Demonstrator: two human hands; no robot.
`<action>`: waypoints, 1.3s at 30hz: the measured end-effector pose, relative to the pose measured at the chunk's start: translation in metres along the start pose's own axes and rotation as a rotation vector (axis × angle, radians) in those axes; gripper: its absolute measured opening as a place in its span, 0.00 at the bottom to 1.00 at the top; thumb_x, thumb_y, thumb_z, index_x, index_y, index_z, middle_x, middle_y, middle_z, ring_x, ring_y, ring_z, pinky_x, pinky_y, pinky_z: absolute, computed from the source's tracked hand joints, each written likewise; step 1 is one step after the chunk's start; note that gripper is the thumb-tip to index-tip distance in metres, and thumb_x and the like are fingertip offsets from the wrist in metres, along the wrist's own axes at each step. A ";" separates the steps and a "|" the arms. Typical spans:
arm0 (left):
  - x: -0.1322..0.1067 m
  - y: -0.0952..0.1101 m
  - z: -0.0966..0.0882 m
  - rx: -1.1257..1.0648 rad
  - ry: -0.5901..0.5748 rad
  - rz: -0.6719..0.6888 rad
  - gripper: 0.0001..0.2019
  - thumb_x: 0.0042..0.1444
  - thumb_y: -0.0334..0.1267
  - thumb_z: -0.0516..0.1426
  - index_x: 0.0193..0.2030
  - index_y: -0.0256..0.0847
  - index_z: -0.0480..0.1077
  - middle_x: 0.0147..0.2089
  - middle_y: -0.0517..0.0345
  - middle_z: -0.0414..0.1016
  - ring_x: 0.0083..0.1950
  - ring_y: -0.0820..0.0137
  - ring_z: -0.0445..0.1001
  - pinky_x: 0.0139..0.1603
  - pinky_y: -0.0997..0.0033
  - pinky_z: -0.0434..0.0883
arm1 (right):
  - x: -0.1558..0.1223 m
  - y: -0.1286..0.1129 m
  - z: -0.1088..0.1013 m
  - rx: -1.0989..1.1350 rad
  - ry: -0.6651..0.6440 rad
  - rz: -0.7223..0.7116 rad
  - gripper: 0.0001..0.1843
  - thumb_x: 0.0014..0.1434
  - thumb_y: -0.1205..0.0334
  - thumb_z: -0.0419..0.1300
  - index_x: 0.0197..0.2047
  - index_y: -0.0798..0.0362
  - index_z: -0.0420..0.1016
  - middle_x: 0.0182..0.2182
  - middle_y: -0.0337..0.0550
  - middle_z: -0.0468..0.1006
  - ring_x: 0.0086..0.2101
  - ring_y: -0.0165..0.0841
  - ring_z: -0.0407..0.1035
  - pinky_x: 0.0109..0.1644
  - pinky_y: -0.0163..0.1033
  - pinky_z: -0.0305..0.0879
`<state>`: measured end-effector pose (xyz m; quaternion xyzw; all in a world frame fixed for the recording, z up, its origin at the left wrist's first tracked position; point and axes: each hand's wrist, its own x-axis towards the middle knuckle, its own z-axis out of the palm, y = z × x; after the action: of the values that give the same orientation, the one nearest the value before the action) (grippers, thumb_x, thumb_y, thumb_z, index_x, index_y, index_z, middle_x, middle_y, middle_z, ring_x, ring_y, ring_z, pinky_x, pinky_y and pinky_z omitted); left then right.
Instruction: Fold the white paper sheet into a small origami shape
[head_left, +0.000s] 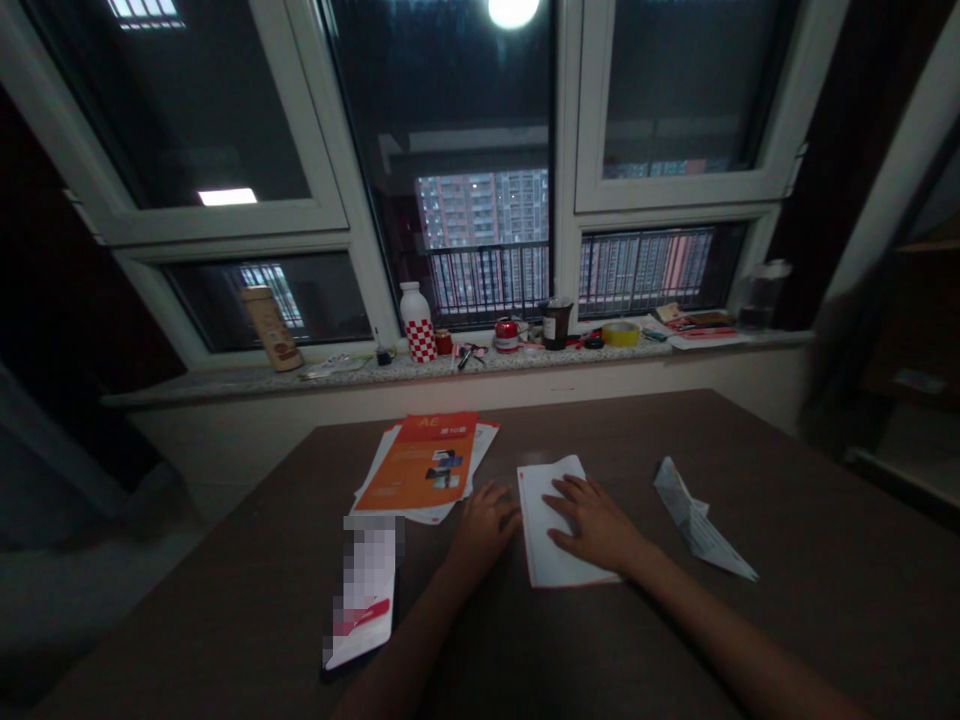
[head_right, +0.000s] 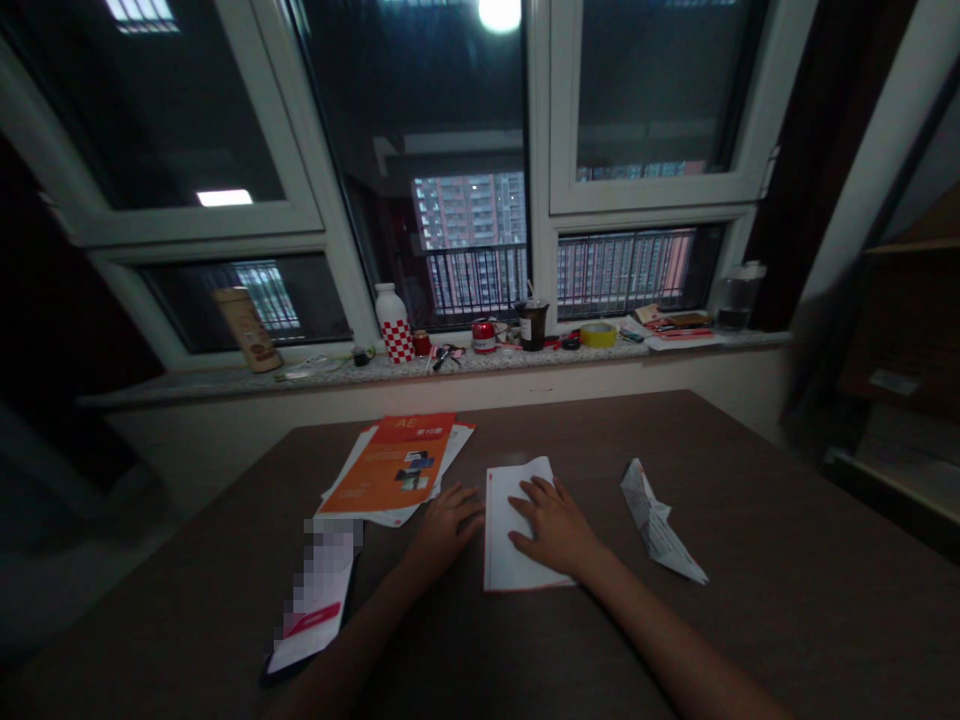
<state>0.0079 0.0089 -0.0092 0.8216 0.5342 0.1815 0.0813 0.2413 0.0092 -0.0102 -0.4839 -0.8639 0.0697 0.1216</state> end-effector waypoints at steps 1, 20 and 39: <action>0.000 0.000 0.000 0.006 -0.002 -0.002 0.15 0.63 0.39 0.55 0.54 0.47 0.75 0.64 0.54 0.67 0.68 0.55 0.58 0.68 0.48 0.56 | 0.000 0.000 0.000 -0.002 -0.002 0.002 0.32 0.60 0.43 0.53 0.65 0.46 0.63 0.67 0.48 0.58 0.66 0.48 0.47 0.68 0.56 0.39; 0.003 -0.006 0.007 -0.013 -0.002 -0.010 0.13 0.59 0.39 0.58 0.50 0.43 0.75 0.64 0.52 0.66 0.68 0.54 0.57 0.69 0.49 0.54 | 0.002 -0.002 0.006 0.053 0.004 0.061 0.33 0.60 0.42 0.53 0.65 0.45 0.63 0.67 0.47 0.57 0.66 0.48 0.45 0.69 0.57 0.36; 0.002 -0.007 0.006 -0.020 -0.008 0.012 0.12 0.60 0.38 0.57 0.49 0.42 0.75 0.65 0.50 0.66 0.68 0.55 0.59 0.69 0.50 0.54 | 0.002 -0.005 0.004 0.037 0.002 0.067 0.33 0.60 0.43 0.54 0.65 0.47 0.63 0.67 0.49 0.57 0.66 0.48 0.45 0.69 0.57 0.36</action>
<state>0.0053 0.0140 -0.0168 0.8247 0.5271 0.1838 0.0906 0.2353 0.0085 -0.0124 -0.5104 -0.8455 0.0893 0.1291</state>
